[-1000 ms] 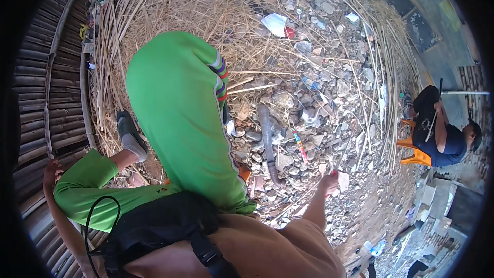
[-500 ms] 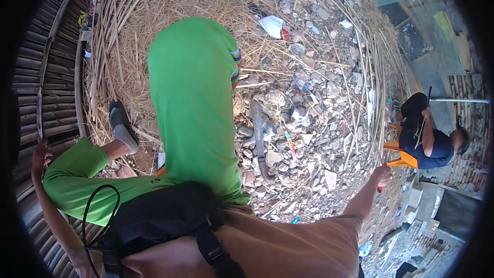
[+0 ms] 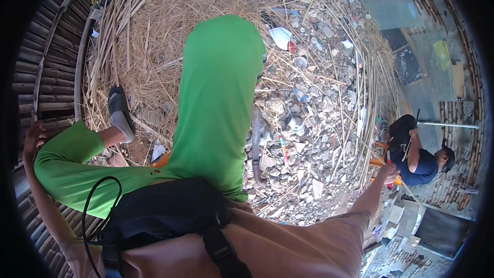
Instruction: The person shaves thin bamboo sticks using a small blade, removing outer layers and smoothing the surface, then gathers the sticks into a bundle.
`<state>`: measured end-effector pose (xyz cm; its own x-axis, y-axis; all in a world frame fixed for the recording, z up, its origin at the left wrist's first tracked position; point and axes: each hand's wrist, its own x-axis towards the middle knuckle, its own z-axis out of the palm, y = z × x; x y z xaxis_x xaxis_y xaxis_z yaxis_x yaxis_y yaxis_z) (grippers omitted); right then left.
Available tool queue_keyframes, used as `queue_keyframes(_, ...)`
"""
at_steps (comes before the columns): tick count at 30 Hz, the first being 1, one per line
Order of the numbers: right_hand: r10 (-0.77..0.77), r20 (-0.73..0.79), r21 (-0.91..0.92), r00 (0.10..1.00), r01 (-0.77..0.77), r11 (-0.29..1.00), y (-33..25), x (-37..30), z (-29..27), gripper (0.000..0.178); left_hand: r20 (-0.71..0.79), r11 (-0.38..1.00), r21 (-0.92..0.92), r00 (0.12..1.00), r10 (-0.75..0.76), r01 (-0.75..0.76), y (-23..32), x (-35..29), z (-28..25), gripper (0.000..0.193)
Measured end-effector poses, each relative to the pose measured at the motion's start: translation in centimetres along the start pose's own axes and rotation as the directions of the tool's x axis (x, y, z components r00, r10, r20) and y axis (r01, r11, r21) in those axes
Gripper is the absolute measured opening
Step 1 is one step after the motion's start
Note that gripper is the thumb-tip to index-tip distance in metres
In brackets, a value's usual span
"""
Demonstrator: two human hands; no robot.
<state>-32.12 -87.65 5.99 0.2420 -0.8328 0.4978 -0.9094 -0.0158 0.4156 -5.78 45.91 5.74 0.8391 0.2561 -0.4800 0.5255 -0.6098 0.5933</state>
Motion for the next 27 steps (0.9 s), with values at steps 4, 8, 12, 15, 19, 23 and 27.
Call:
queue_keyframes(4, -0.329, -0.039, 0.060, 0.943, 0.331, 0.942, 0.9, 4.3, -2.2, 0.031, 0.004, 0.999, -0.026, 1.000, 0.027, -0.027, -1.8, 0.4, -0.6, 0.045)
queue_keyframes(8, -0.618, -0.357, 0.345, 0.701, 0.714, 0.610, 0.8, 7.5, -7.8, 0.030, 0.016, 0.999, -0.046, 1.000, -0.006, 0.006, -0.6, -0.6, -0.5, 0.045)
queue_keyframes(12, -0.350, 0.030, 0.242, 0.936, 0.333, 0.911, 2.8, 11.4, -7.9, 0.048, 0.002, 1.000, -0.009, 1.000, -0.023, 0.023, 0.8, -0.2, -0.7, 0.047)
queue_keyframes(15, -0.323, -0.055, 0.244, 0.945, 0.327, 0.913, 3.9, 9.8, 0.1, 0.041, 0.010, 1.000, -0.005, 1.000, -0.001, 0.001, 2.9, -0.4, -0.5, 0.045)
queue_keyframes(19, -0.378, 0.099, 0.032, 0.921, 0.377, 0.926, -0.2, 5.6, 11.2, 0.044, 0.013, 0.997, -0.074, 1.000, -0.025, 0.026, 0.7, -0.2, 1.1, 0.042)
queue_keyframes(23, -0.543, 0.060, 0.345, 0.838, 0.493, 0.799, -15.4, -13.9, 18.3, 0.030, 0.000, 0.998, -0.034, 0.999, -0.045, 0.045, 2.3, -1.7, -0.4, 0.040)
queue_keyframes(27, -0.713, -0.007, 0.734, 0.701, 0.488, 0.473, -29.9, -30.2, 18.0, 0.043, 0.072, 0.996, -0.088, 0.997, -0.006, 0.012, 2.0, 2.4, 0.1, 0.039)
